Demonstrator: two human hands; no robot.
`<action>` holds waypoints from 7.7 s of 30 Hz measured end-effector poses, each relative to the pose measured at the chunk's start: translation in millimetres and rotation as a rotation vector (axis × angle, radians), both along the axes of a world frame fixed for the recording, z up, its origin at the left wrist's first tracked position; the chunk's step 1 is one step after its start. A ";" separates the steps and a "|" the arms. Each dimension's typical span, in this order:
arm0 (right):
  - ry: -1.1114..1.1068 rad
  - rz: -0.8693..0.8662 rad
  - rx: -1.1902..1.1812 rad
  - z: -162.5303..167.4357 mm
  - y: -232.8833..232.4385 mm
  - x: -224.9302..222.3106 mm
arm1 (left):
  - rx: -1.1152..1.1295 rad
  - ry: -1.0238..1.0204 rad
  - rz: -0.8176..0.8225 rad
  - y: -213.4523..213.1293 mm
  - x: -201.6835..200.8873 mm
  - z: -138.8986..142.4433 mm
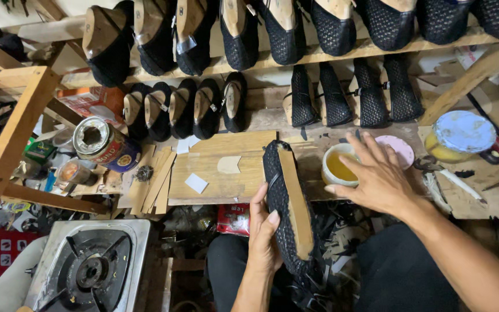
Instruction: The person applies a yellow liquid to the sole of a black woven shoe using a small brush, then places the shoe on a wooden shelf. The person repeats this process with another shoe.
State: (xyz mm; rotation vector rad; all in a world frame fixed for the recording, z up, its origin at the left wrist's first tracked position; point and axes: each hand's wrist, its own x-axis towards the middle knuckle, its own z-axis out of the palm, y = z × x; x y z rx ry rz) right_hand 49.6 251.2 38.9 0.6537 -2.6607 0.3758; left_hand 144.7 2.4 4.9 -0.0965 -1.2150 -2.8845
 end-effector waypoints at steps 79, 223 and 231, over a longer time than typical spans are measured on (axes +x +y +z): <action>-0.044 -0.041 -0.042 -16.3 1.0 10.5 | -0.095 -0.088 0.073 1.2 15.6 0.8; -0.002 0.146 -0.549 13.7 -25.4 88.3 | -0.051 -0.090 -0.034 6.5 32.7 3.4; -1.285 0.262 -1.393 -56.0 -31.1 115.0 | 0.189 0.004 0.070 4.0 19.4 8.5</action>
